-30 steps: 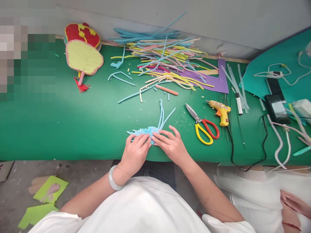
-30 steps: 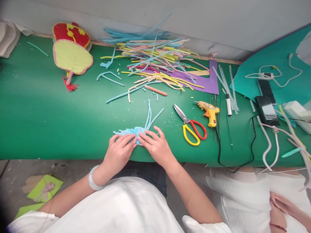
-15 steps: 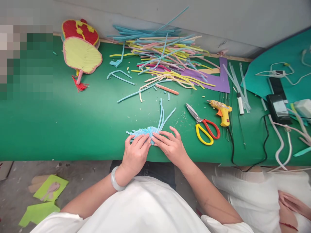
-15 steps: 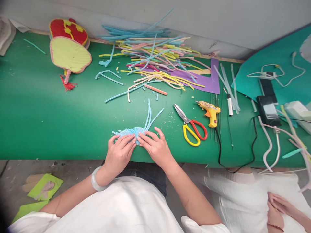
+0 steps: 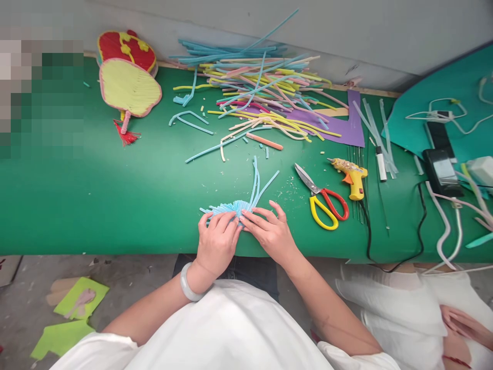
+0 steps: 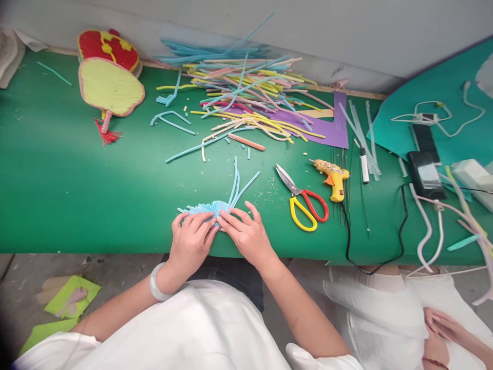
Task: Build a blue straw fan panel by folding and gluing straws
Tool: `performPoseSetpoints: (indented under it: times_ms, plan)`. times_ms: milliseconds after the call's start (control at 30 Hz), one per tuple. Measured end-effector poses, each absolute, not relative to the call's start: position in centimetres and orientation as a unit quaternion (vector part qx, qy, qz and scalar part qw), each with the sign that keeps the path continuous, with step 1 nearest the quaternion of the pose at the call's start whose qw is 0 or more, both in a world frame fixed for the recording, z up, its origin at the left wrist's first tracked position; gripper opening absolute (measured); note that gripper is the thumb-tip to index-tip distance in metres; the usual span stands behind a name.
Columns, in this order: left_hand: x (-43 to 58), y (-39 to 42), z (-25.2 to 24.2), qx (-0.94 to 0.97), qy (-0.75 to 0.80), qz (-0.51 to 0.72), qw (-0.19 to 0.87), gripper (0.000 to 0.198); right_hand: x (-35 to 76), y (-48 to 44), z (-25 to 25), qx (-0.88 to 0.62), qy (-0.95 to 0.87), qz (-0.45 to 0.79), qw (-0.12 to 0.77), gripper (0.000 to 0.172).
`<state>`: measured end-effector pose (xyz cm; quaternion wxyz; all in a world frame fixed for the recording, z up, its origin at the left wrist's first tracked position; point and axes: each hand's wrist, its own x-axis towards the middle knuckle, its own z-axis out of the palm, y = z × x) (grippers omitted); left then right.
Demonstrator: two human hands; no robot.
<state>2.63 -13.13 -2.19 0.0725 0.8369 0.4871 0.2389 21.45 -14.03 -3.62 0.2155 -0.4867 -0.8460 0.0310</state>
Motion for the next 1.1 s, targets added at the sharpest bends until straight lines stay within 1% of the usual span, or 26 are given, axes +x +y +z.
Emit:
performPoseSetpoints:
  times_ms: [200,367,667,800,1100]
  plan:
    - [2.78,-13.16,-2.21,0.833,0.499,0.223,0.080,0.010,21.48,-14.00,-3.66,-0.484,-0.847,0.026,0.217,0.034]
    - [3.02,-13.18,-2.09,0.834,0.507,0.205,0.075,0.009,21.41,-13.94,-3.62,-0.481,-0.846,0.018,0.228,0.036]
    - [3.10,-13.28,-2.32,0.829,0.513,0.212,0.068,0.004,21.36,-13.91,-3.70,-0.482,-0.845,0.005,0.232,0.033]
    - [3.19,-13.24,-2.28,0.829,0.515,0.210,0.066,0.004,21.34,-13.93,-3.64,-0.482,-0.845,0.004,0.233,0.031]
    - [3.16,-13.30,-2.39,0.829,0.511,0.218,0.060,0.005,21.37,-13.95,-3.76,-0.486,-0.843,0.015,0.230,0.031]
